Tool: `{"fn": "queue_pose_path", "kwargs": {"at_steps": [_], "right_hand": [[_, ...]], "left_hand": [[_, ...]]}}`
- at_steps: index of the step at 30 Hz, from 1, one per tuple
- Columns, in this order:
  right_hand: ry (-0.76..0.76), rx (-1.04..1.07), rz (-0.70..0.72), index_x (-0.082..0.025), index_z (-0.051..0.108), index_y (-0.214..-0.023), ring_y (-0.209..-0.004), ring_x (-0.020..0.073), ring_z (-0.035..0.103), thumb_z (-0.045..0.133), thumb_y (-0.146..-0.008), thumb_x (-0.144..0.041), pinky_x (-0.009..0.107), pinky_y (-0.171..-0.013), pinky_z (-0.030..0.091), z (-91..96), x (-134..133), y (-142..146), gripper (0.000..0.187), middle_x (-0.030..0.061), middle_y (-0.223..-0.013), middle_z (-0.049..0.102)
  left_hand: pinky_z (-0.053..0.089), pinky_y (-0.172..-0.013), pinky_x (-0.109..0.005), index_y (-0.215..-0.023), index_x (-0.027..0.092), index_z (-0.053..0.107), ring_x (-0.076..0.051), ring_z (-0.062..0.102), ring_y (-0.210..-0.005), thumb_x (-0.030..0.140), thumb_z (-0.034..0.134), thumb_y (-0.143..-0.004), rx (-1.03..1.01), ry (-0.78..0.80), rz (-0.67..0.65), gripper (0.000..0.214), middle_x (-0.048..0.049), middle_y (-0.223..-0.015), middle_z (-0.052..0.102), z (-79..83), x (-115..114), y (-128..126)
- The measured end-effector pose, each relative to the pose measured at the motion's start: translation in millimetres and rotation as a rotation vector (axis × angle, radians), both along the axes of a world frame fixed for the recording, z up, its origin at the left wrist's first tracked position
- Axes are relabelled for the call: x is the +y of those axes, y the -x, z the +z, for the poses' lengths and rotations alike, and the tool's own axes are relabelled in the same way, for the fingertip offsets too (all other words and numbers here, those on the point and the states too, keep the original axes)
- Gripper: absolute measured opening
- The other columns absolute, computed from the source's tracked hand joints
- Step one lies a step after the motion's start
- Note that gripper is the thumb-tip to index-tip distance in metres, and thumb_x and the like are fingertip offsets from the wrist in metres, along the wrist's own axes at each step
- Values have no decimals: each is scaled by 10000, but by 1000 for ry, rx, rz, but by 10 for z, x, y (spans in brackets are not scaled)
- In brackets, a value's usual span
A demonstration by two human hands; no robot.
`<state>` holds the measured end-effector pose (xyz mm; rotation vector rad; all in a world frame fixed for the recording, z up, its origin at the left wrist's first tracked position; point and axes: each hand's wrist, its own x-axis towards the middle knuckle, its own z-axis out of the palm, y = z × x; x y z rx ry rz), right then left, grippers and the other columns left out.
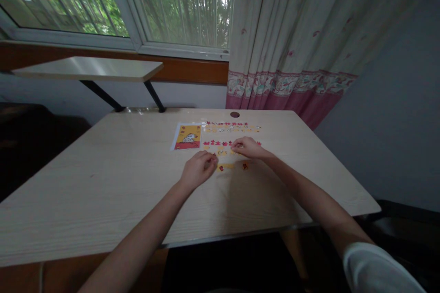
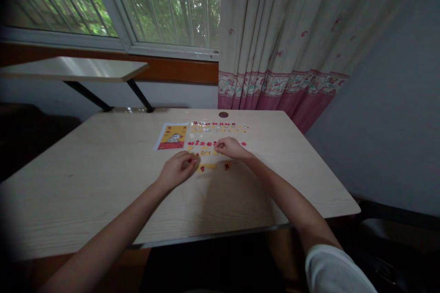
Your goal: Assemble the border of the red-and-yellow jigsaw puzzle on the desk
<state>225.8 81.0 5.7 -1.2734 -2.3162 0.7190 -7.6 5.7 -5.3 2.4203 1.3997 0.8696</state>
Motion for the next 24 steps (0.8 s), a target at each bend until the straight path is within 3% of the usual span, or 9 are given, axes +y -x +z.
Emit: {"fn": "queue_pose_path", "kwargs": {"at_steps": [6,10,16,24], "right_hand": [[-252,-301,-43,-206,704,-853,-841,185,586,585,-809,-307,286,-770,379,49,11,161,162,40,-834,700],[-304,-352,-29,-214,707,-872,-851,190,577,551,-835,-335,291,-777,371,88,11,299,201,42,-858,699],[-258,-412,30,-204,712,-861,-877,191,600,587,-795,-306,271,-781,386,134,110,468,175,49,-864,706],[-52,-405,55,-175,691,-786,-716,148,608,660,-679,-199,209,-603,396,214,243,558,114,35,-773,697]], "left_hand": [[451,-709,-280,-804,192,603,-183,568,-817,250,468,-844,84,-6,-11,152,-44,-842,626,8,-3,-21],[452,-718,-276,-808,195,605,-181,575,-829,252,466,-848,92,-3,8,156,-42,-853,634,25,-6,-29],[452,-721,-274,-801,193,611,-180,576,-830,281,453,-863,100,8,7,191,-46,-851,634,15,-3,-26],[451,-713,-275,-807,191,619,-180,570,-816,295,454,-859,95,17,20,202,-48,-837,629,17,-9,-26]]}}
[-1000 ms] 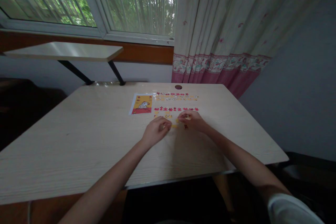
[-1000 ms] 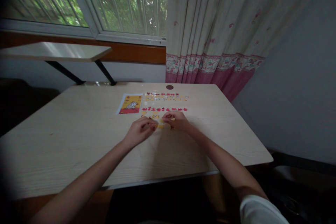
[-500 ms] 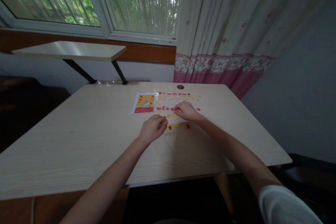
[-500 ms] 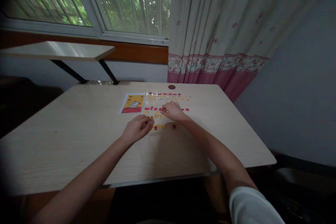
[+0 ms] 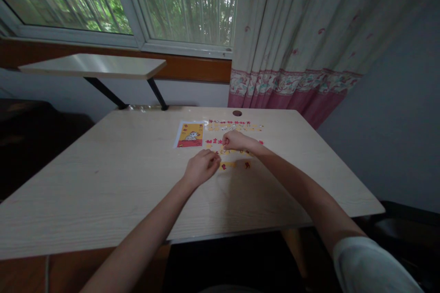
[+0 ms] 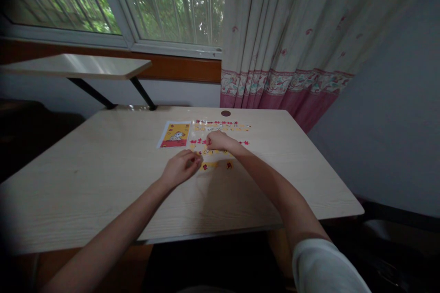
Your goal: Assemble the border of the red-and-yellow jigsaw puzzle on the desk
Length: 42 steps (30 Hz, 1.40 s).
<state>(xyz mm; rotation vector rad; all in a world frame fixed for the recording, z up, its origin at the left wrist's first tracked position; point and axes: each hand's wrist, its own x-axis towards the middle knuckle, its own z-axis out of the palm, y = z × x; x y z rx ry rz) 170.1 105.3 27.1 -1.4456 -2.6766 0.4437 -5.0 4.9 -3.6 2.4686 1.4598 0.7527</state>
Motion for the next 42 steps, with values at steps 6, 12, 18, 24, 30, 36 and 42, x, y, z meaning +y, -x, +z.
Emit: {"fn": "queue_pose_path", "kwargs": {"at_steps": [6,12,18,24,30,36,42], "right_hand": [[34,205,59,-159,653,-911,-686,118,577,590,-720,-129,208,-630,406,-7,-135,-147,203,21,-765,664],[87,628,52,-170,629,-909,-711,116,553,554,-791,-253,231,-665,411,-122,-613,-559,163,20,-795,630],[9,900,-110,-189,552,-756,-672,118,533,623,-748,-359,239,-623,400,-319,-1007,-672,184,5,-735,591],[184,968,-196,-187,554,-701,-566,99,493,659,-697,-463,225,-532,393,-427,-1006,-523,296,-8,-672,567],[-67,917,-167,-221,628,-940,-743,150,570,638,-748,-413,284,-681,449,-348,-1013,-588,272,38,-829,636],[-322,657,49,-268,684,-930,-854,183,579,651,-766,-382,343,-811,418,-272,-1006,-625,203,45,-892,664],[-388,643,-72,-259,694,-897,-861,189,580,665,-763,-359,345,-827,413,-288,-981,-694,169,42,-872,673]], "left_hand": [[450,-722,-288,-823,195,624,-186,572,-820,268,465,-854,-45,-5,-13,177,-48,-841,630,8,-6,1],[446,-711,-276,-784,186,635,-163,573,-762,216,508,-823,-210,57,-80,136,-34,-781,628,9,-31,-136],[427,-601,-226,-806,174,645,-123,554,-651,238,548,-812,-370,152,-212,116,-20,-741,631,-15,-111,-370],[391,-540,-209,-748,161,642,-109,515,-591,284,564,-804,-442,162,-173,155,-21,-687,619,-30,-107,-413],[346,-465,-196,-737,138,627,-95,464,-512,294,564,-777,-598,317,-113,173,-12,-629,592,-40,-52,-364],[378,-498,-198,-693,134,627,-102,498,-555,268,559,-759,-602,390,-150,164,-12,-637,591,-21,-40,-364],[459,-642,-265,-861,160,666,-154,575,-714,273,558,-790,-446,229,-153,172,-55,-817,649,37,-25,-245]]}}
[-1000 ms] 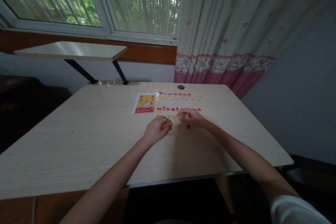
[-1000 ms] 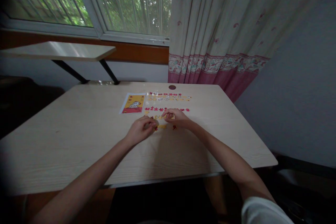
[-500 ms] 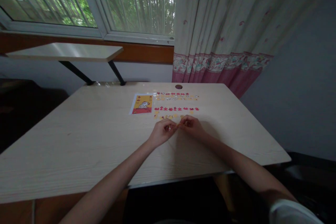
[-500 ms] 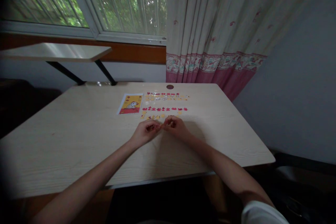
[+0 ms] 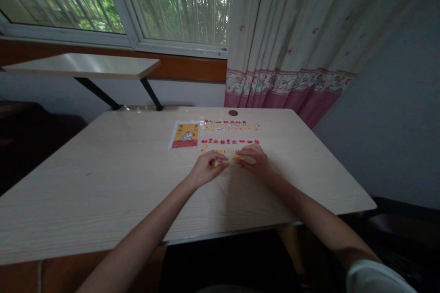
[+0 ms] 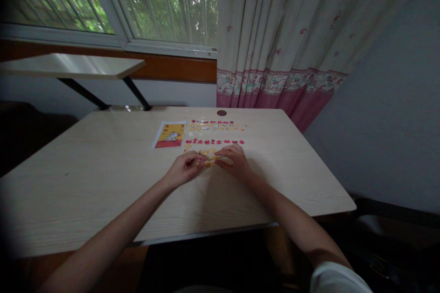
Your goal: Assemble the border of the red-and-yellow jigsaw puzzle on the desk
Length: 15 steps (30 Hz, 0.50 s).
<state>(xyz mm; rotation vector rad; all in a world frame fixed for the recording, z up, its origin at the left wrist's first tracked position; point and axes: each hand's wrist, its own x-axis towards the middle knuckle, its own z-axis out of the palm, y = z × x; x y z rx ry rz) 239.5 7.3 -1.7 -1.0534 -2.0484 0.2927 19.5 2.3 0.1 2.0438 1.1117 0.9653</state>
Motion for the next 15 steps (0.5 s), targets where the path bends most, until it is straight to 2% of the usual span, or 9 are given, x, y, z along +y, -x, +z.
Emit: {"fn": "queue_pose_path", "kwargs": {"at_steps": [3,6,10,15], "right_hand": [[52,35,-51,-266,693,-886,-871,189,587,687,-743,-354,351,-846,415,-8,29,-68,168,34,-886,676],[103,26,-30,-257,693,-878,-877,186,592,699,-731,-327,350,-836,422,-45,54,-99,163,34,-899,679],[191,-118,-21,-249,696,-837,-873,185,597,704,-715,-283,350,-830,409,-100,43,-71,127,20,-875,691],[232,-254,-53,-236,705,-867,-856,199,582,711,-707,-316,363,-817,392,-98,7,-27,179,37,-879,691]], "left_hand": [[466,-790,-323,-895,186,667,-184,583,-864,225,520,-813,199,-129,3,172,-60,-904,645,11,21,147],[465,-839,-340,-952,206,663,-196,570,-935,214,505,-816,371,-192,44,209,-60,-976,626,-13,43,269],[477,-830,-333,-1022,230,648,-206,552,-979,205,493,-822,486,-230,14,254,-64,-1031,596,-49,57,328],[488,-775,-325,-1014,240,653,-215,553,-958,236,504,-826,536,-243,-6,240,-67,-1010,573,-52,49,309]]}}
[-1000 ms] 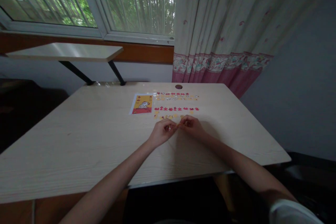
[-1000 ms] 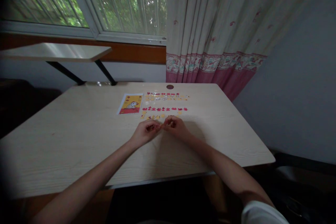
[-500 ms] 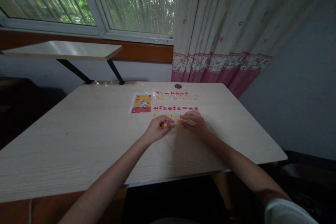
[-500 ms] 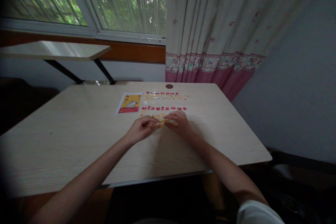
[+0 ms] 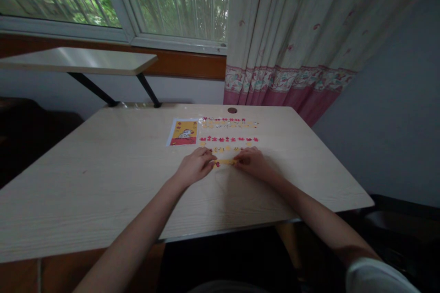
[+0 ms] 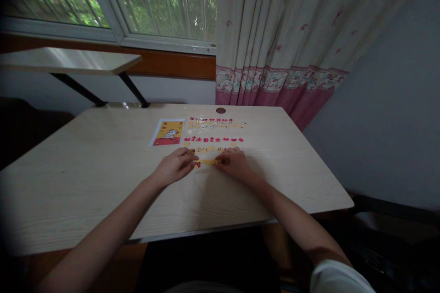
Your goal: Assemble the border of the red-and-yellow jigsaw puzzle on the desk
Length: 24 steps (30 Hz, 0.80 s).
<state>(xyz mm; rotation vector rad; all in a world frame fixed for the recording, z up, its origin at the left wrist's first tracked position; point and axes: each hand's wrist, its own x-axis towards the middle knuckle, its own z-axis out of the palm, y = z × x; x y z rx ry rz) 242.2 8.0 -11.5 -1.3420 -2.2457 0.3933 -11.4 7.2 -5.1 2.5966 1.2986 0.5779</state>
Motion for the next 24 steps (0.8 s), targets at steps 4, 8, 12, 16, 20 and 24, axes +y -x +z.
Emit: {"fn": "queue_pose_path", "kwargs": {"at_steps": [4,8,12,16,20,24], "right_hand": [[10,-15,-24,-243,706,-878,-859,195,570,712,-705,-315,361,-812,384,-16,20,-6,188,39,-905,686],[-5,-16,-13,-240,693,-939,-890,201,551,730,-679,-370,361,-820,374,-54,32,-17,294,43,-955,672],[-32,-20,-20,-237,694,-933,-901,205,526,705,-709,-382,356,-816,369,-62,24,3,267,44,-962,664],[-87,-39,-12,-230,704,-862,-877,193,515,638,-783,-367,351,-822,358,-57,23,30,170,40,-902,666],[-134,-42,-7,-229,704,-840,-882,198,511,643,-782,-368,350,-820,347,-61,27,33,162,38,-906,667],[-150,-28,25,-228,698,-871,-870,195,516,631,-798,-336,339,-798,341,-70,31,37,147,38,-884,674]], "left_hand": [[486,-777,-329,-992,237,654,-213,550,-954,254,507,-829,21,-1,-4,220,-67,-1005,569,-1,-4,-8],[485,-783,-322,-1002,236,648,-212,544,-969,254,509,-831,21,2,-6,220,-65,-1008,568,-10,-2,-3],[485,-775,-314,-1004,239,644,-215,538,-988,268,507,-837,32,-1,-1,218,-66,-1032,564,-4,-5,-3],[479,-798,-319,-1004,229,641,-210,532,-995,259,495,-844,67,3,-4,219,-66,-1046,559,21,-10,-11],[478,-792,-320,-1014,224,633,-207,530,-979,257,484,-849,93,12,-12,225,-61,-1011,559,42,-14,-17],[476,-783,-306,-1015,222,630,-200,526,-972,255,479,-852,102,4,-11,225,-59,-1001,558,54,-21,-18]]}}
